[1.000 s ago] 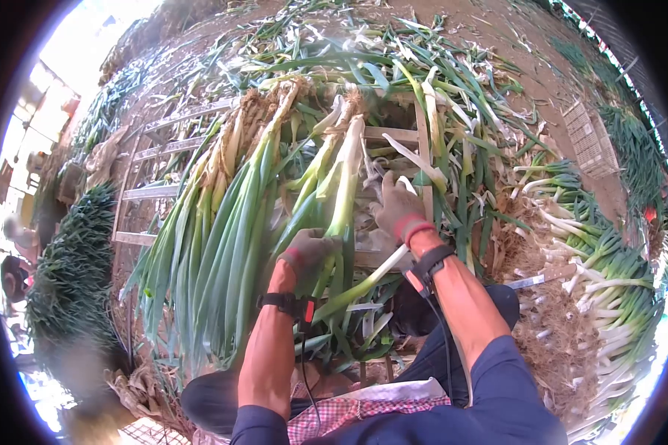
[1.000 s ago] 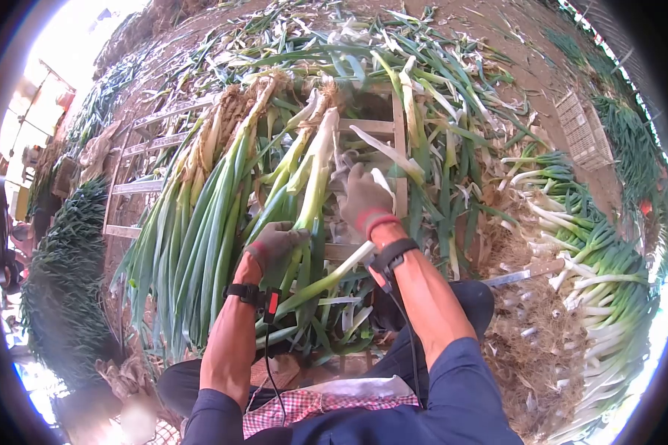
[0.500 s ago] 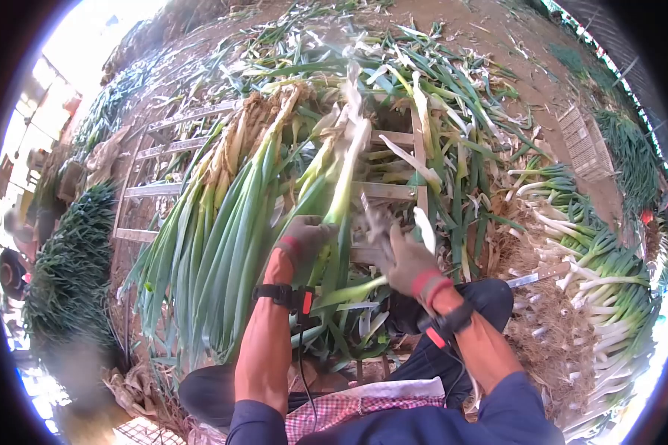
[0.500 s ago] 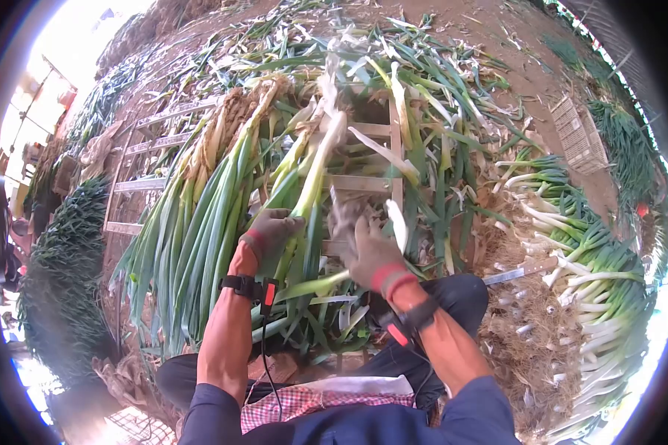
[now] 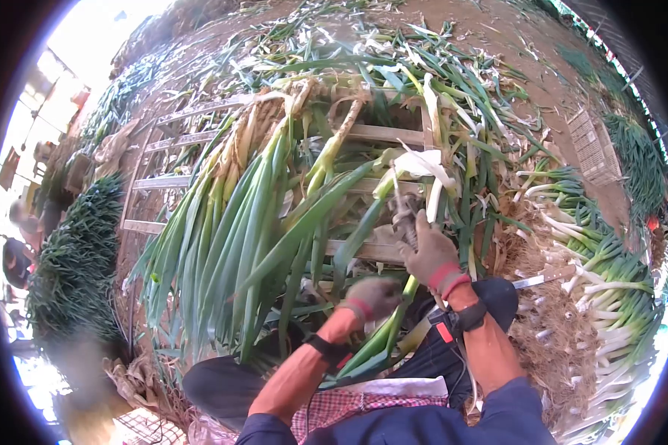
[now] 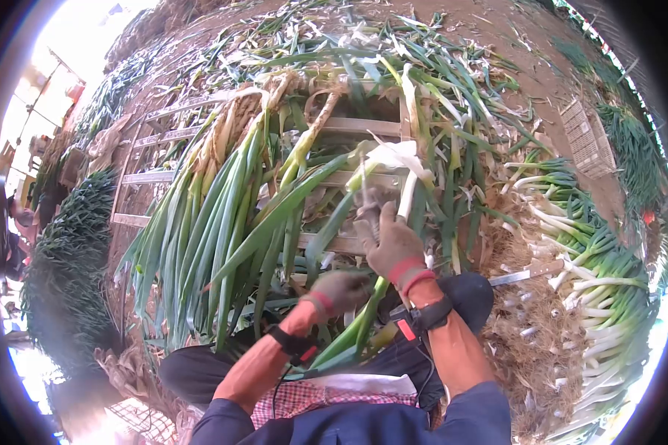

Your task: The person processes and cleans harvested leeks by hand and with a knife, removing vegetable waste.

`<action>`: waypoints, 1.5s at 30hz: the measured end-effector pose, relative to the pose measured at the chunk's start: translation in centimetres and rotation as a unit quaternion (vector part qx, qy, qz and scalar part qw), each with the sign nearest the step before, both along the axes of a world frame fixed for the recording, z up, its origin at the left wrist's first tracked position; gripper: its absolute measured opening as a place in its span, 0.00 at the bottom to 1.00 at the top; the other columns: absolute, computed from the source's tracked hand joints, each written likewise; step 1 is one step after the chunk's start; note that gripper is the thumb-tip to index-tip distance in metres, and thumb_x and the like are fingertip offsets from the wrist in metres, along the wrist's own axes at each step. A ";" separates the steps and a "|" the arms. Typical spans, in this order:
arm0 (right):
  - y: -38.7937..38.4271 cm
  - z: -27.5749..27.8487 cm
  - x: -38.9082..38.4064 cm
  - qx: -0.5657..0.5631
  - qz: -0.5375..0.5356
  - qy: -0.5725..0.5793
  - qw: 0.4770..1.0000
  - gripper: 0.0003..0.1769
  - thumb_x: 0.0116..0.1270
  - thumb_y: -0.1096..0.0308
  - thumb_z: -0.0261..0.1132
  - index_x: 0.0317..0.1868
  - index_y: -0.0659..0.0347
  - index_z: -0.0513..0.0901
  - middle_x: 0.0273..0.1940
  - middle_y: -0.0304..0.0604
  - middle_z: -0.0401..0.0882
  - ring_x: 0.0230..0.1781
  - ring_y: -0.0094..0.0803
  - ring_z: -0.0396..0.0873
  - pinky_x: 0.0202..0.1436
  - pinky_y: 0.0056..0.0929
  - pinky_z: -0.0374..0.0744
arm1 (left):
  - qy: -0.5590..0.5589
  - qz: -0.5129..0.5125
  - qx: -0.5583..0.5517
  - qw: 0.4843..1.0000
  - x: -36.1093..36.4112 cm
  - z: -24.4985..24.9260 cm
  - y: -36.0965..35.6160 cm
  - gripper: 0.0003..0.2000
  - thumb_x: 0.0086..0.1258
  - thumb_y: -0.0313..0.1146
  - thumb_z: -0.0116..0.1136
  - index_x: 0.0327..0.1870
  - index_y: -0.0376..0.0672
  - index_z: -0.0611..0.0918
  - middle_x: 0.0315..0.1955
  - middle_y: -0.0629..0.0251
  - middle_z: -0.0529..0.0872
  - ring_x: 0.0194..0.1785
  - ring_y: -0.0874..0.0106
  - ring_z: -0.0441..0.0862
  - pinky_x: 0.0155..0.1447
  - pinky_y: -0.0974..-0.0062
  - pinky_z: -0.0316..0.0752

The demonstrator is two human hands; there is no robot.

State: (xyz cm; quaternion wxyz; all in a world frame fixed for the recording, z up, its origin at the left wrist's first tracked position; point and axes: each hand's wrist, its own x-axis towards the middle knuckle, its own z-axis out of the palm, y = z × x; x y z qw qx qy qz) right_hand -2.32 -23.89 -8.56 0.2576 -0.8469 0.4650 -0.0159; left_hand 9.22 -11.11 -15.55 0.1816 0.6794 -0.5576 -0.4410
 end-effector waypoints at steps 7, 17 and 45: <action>1.2 0.3 2.8 0.042 0.056 0.008 0.998 0.50 0.68 0.51 0.67 0.78 0.76 0.56 0.63 0.76 0.74 0.60 0.64 0.79 0.63 0.51 0.79 | -0.314 0.313 -0.191 0.876 16.0 -2.2 -4.4 0.12 0.72 0.44 0.61 0.49 0.52 0.87 0.41 0.54 0.89 0.43 0.51 0.88 0.48 0.53 0.82; 2.0 -2.7 8.4 0.019 0.163 0.083 0.983 0.50 0.70 0.49 0.66 0.78 0.76 0.57 0.62 0.71 0.77 0.60 0.61 0.81 0.63 0.52 0.79 | -0.082 0.193 -0.152 0.966 11.7 -5.6 0.4 0.14 0.68 0.43 0.66 0.47 0.45 0.90 0.38 0.53 0.90 0.42 0.52 0.89 0.47 0.60 0.82; -6.5 -5.0 14.5 -0.001 0.066 0.083 0.994 0.50 0.69 0.51 0.69 0.78 0.73 0.54 0.60 0.68 0.78 0.59 0.59 0.83 0.61 0.51 0.81 | 0.045 0.246 -0.061 0.966 18.0 -8.2 -3.7 0.27 0.68 0.50 0.66 0.63 0.45 0.77 0.47 0.46 0.89 0.51 0.45 0.87 0.54 0.53 0.78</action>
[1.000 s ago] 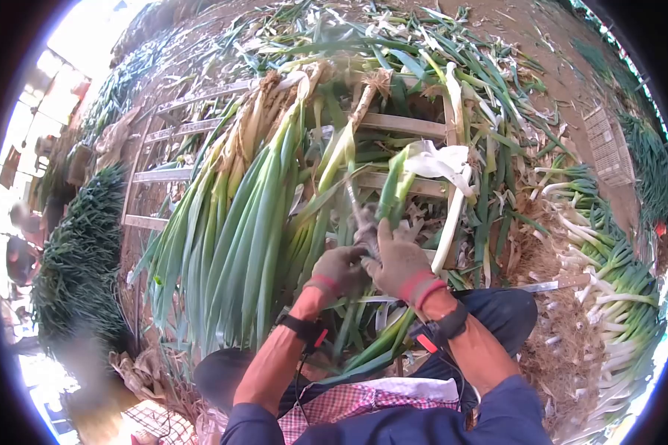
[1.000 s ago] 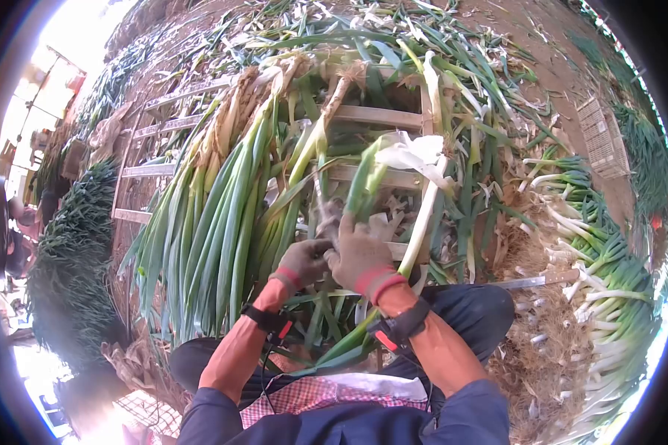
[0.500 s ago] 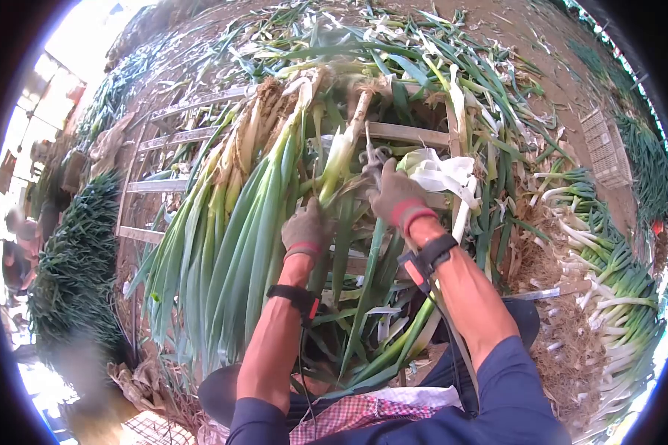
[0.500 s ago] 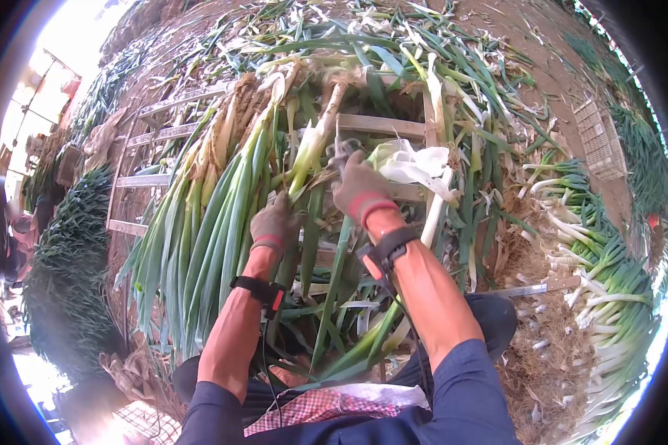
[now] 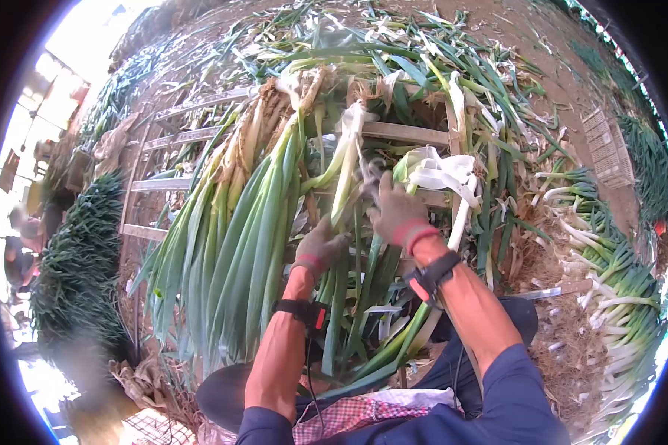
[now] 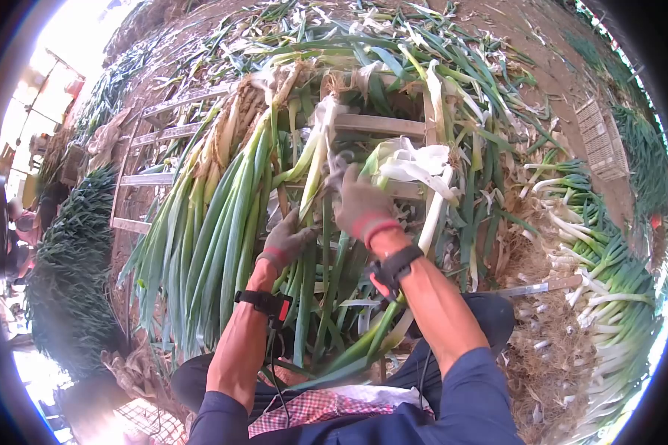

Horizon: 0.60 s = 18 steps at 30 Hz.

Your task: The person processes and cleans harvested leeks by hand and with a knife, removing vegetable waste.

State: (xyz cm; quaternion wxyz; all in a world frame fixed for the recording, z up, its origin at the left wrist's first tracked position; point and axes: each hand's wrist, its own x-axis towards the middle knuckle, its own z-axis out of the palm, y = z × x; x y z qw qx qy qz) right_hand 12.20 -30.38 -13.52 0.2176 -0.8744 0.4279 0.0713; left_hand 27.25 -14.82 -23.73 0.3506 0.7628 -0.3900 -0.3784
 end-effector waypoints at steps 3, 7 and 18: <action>-2.6 -0.8 2.2 -0.037 -0.015 -0.009 0.999 0.50 0.69 0.52 0.69 0.78 0.73 0.54 0.62 0.67 0.77 0.60 0.59 0.82 0.63 0.50 0.80 | 0.008 0.000 0.005 1.000 -0.7 0.5 0.9 0.29 0.70 0.48 0.67 0.69 0.46 0.76 0.50 0.49 0.89 0.54 0.53 0.86 0.58 0.58 0.78; -2.4 -0.5 1.7 -0.004 -0.048 -0.007 0.999 0.48 0.69 0.53 0.69 0.77 0.72 0.55 0.63 0.67 0.77 0.60 0.60 0.82 0.64 0.51 0.79 | -0.046 0.009 0.058 0.997 -1.5 1.1 1.1 0.28 0.72 0.45 0.68 0.69 0.42 0.76 0.51 0.56 0.90 0.53 0.65 0.87 0.60 0.67 0.77; 7.0 2.2 -6.9 0.026 0.033 -0.071 0.997 0.51 0.65 0.50 0.69 0.79 0.71 0.57 0.58 0.71 0.78 0.54 0.64 0.82 0.59 0.53 0.80 | -0.171 -0.149 0.016 0.974 -5.5 5.2 4.5 0.16 0.71 0.45 0.63 0.55 0.52 0.87 0.43 0.53 0.90 0.46 0.52 0.89 0.51 0.57 0.82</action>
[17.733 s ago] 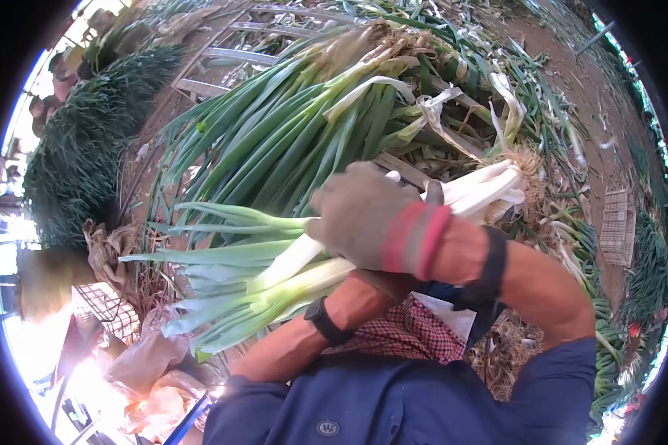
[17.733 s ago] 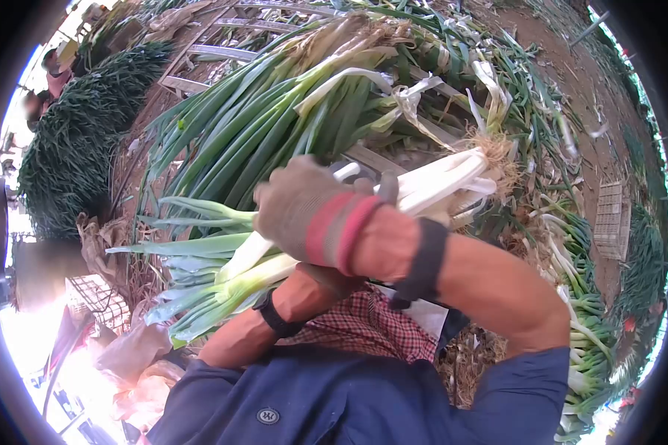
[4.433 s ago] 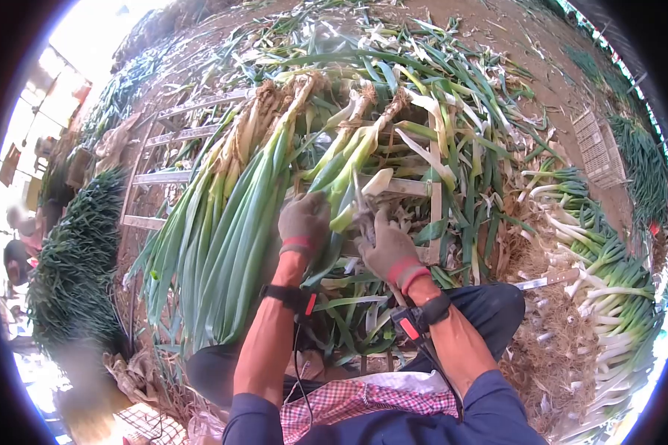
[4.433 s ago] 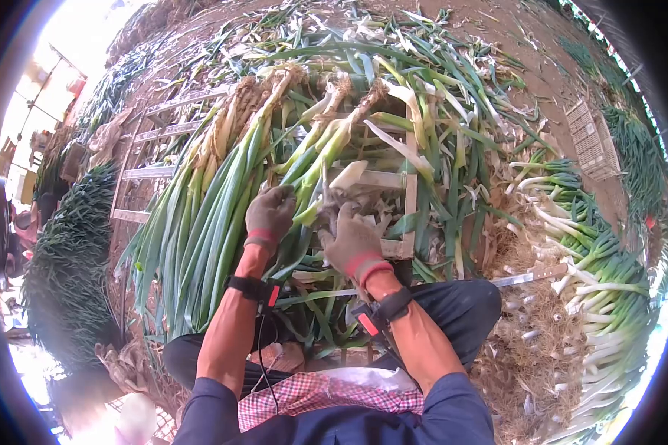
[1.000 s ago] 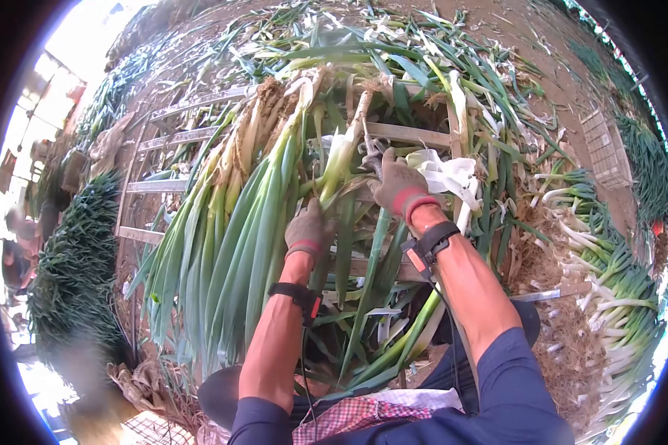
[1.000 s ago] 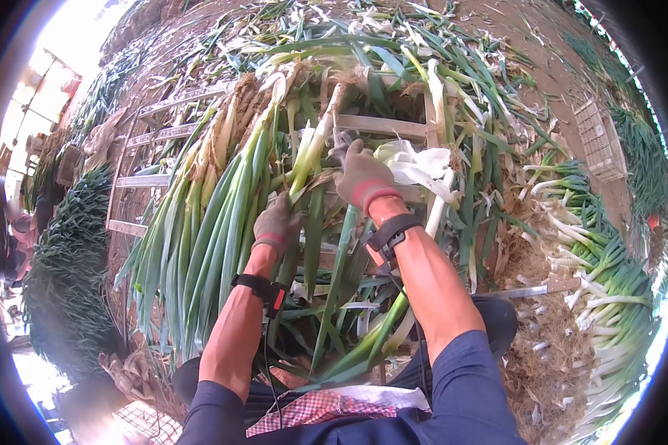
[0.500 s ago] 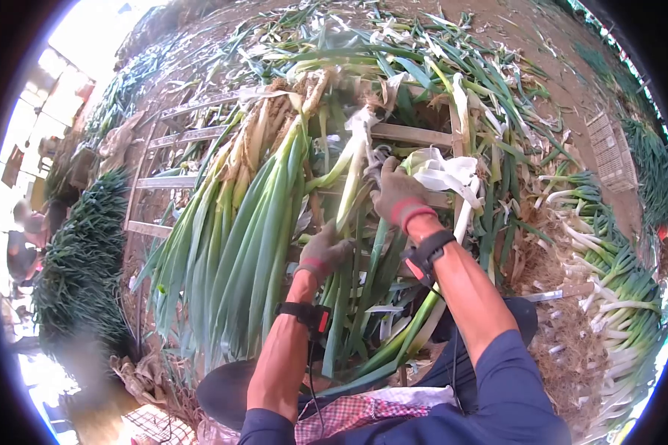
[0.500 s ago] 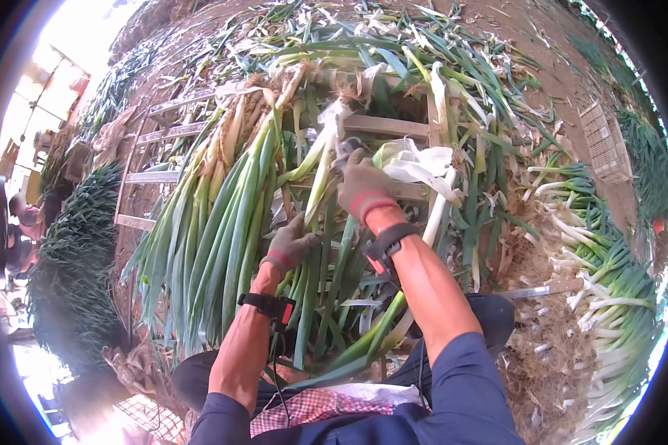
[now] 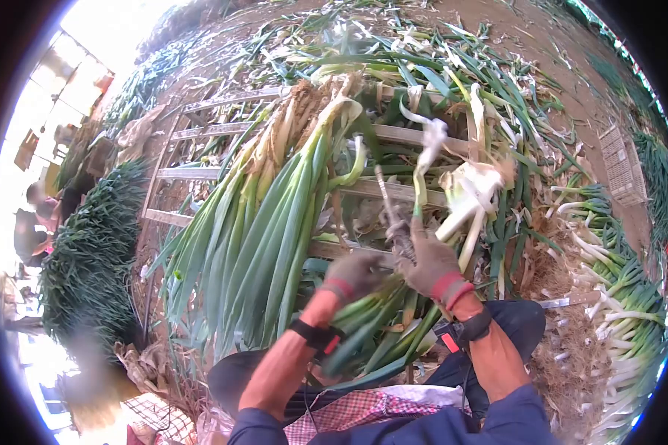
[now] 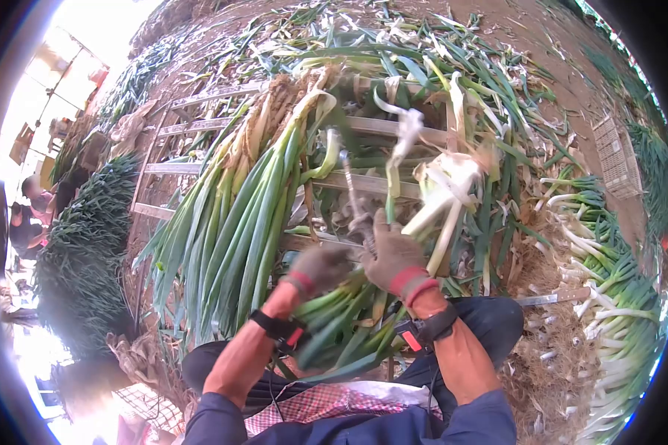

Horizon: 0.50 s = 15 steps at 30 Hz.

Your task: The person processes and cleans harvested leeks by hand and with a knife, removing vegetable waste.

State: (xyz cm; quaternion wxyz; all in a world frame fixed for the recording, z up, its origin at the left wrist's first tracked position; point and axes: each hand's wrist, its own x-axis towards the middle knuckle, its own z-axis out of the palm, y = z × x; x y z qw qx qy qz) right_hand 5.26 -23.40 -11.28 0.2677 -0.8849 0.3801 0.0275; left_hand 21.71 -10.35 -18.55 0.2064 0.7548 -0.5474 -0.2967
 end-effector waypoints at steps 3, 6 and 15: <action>-0.4 -0.1 -0.3 -0.016 -0.006 -0.013 1.000 0.52 0.64 0.51 0.70 0.79 0.73 0.57 0.57 0.71 0.77 0.53 0.64 0.82 0.58 0.51 0.80 | -0.108 0.179 -0.046 0.977 8.9 4.0 -1.7 0.19 0.71 0.46 0.62 0.58 0.49 0.86 0.51 0.53 0.90 0.53 0.52 0.88 0.57 0.57 0.82; 1.0 1.5 -0.2 -0.018 0.051 0.011 0.998 0.53 0.65 0.50 0.70 0.79 0.74 0.55 0.59 0.72 0.77 0.56 0.63 0.82 0.60 0.49 0.80 | -0.228 0.251 -0.023 0.941 16.7 3.1 -3.8 0.18 0.74 0.50 0.54 0.54 0.50 0.86 0.53 0.52 0.88 0.57 0.52 0.86 0.61 0.54 0.79; 3.0 2.9 -0.4 0.062 0.062 -0.010 0.996 0.52 0.64 0.48 0.71 0.77 0.77 0.60 0.58 0.73 0.78 0.52 0.62 0.84 0.51 0.50 0.84 | -0.214 0.224 0.116 0.944 18.8 1.9 -10.3 0.28 0.62 0.59 0.63 0.54 0.48 0.88 0.51 0.52 0.90 0.57 0.54 0.87 0.62 0.57 0.79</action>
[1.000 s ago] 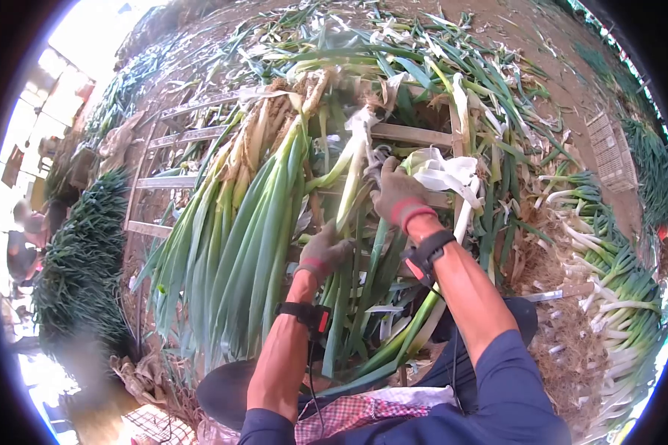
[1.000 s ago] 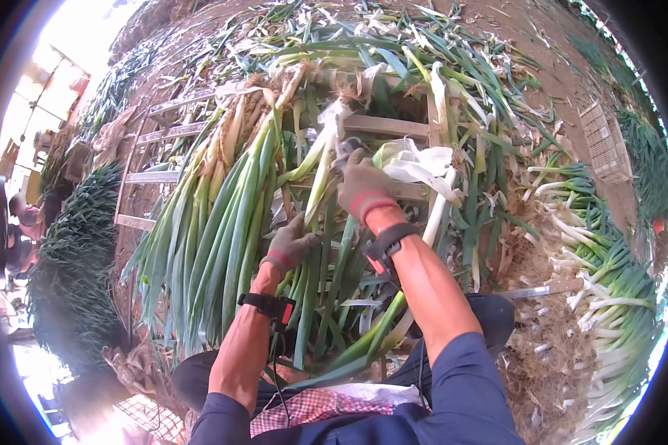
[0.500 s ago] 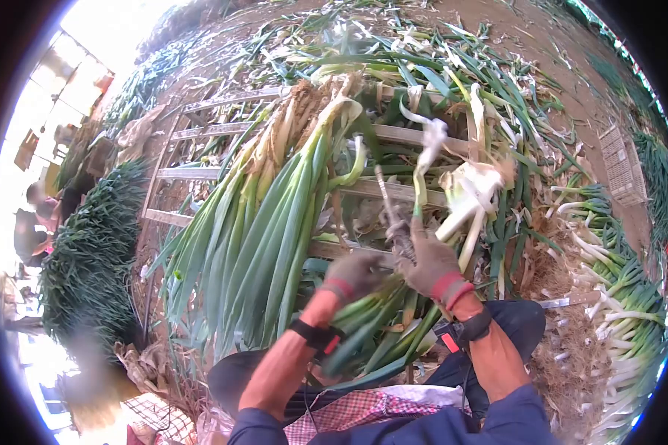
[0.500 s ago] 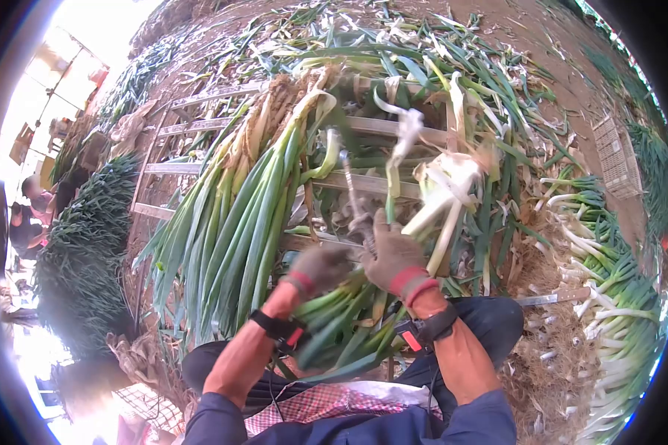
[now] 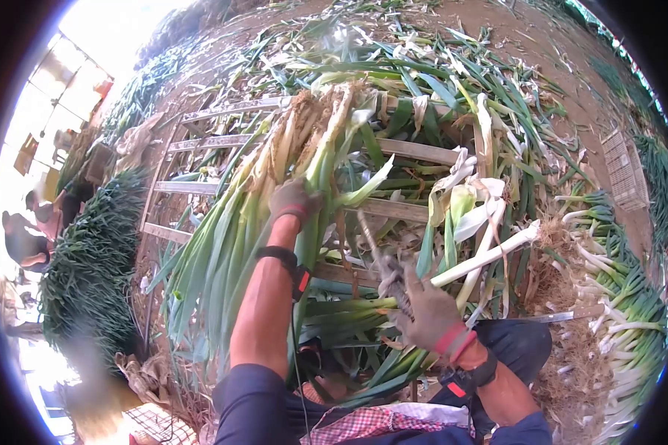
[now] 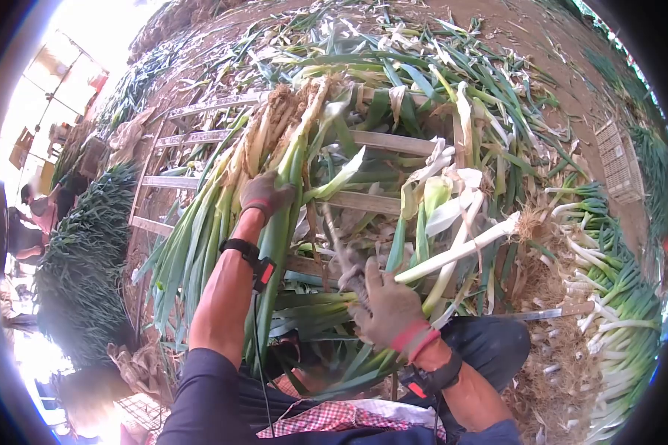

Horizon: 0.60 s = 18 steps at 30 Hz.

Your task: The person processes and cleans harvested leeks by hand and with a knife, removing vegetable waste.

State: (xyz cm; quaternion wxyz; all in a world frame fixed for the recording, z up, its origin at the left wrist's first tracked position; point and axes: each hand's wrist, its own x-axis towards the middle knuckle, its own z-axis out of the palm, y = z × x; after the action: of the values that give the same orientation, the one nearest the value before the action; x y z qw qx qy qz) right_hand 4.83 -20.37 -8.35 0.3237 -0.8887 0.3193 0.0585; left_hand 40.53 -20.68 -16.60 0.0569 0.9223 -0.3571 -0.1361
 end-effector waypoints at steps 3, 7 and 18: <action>-0.7 -1.1 0.4 -0.045 -0.019 -0.034 0.998 0.52 0.65 0.49 0.71 0.77 0.76 0.59 0.57 0.74 0.78 0.50 0.63 0.84 0.53 0.51 0.83 | 0.057 -0.003 0.036 0.998 -2.6 1.6 0.1 0.29 0.55 0.59 0.68 0.51 0.47 0.89 0.50 0.52 0.91 0.56 0.54 0.88 0.60 0.58 0.81; 0.3 -0.8 1.6 -0.010 -0.015 -0.023 1.000 0.51 0.66 0.49 0.70 0.78 0.76 0.58 0.58 0.73 0.78 0.54 0.63 0.83 0.58 0.50 0.81 | 0.092 -0.001 0.048 0.995 -6.5 1.8 2.6 0.29 0.53 0.58 0.70 0.50 0.46 0.89 0.47 0.50 0.91 0.53 0.53 0.89 0.57 0.58 0.83; -2.7 -2.1 7.5 -0.012 -0.039 0.045 0.998 0.48 0.68 0.51 0.69 0.77 0.73 0.58 0.60 0.67 0.78 0.58 0.60 0.82 0.61 0.53 0.80 | 0.118 0.026 0.029 0.992 -9.7 1.2 6.7 0.31 0.52 0.61 0.69 0.47 0.42 0.90 0.41 0.47 0.91 0.48 0.51 0.90 0.54 0.56 0.82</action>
State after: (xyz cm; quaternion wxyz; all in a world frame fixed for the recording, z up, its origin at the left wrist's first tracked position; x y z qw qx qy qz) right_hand 12.37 -23.12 -10.47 0.3003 -0.8761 0.3682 0.0818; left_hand 30.85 -13.94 -15.40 0.0757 0.9101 -0.3198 -0.2524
